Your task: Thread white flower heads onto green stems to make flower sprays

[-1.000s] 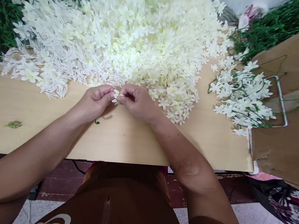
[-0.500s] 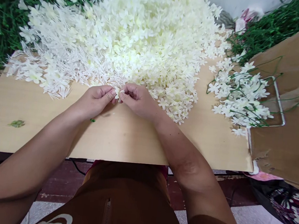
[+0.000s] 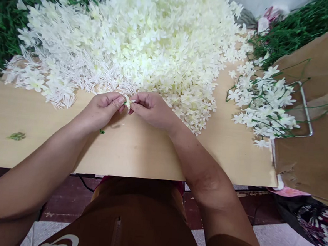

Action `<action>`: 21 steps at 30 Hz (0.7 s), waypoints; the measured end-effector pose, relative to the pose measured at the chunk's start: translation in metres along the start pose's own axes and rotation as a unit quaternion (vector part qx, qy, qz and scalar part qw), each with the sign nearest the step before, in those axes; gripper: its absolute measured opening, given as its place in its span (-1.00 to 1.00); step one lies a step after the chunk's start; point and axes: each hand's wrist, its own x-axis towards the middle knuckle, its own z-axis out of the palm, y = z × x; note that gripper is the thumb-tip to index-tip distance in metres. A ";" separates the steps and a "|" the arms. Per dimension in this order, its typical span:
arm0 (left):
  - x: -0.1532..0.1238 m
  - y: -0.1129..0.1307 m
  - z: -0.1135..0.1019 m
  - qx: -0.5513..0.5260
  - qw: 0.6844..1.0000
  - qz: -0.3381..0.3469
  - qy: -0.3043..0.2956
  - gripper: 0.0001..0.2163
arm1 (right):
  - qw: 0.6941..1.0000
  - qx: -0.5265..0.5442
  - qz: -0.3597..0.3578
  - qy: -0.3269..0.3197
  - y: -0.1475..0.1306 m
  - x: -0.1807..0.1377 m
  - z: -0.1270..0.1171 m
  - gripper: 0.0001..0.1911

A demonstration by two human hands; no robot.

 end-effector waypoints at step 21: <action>0.004 -0.002 0.002 0.032 0.999 -0.005 0.034 -0.70 | 0.971 -0.210 -0.071 0.090 -0.006 -0.009 0.018 -0.82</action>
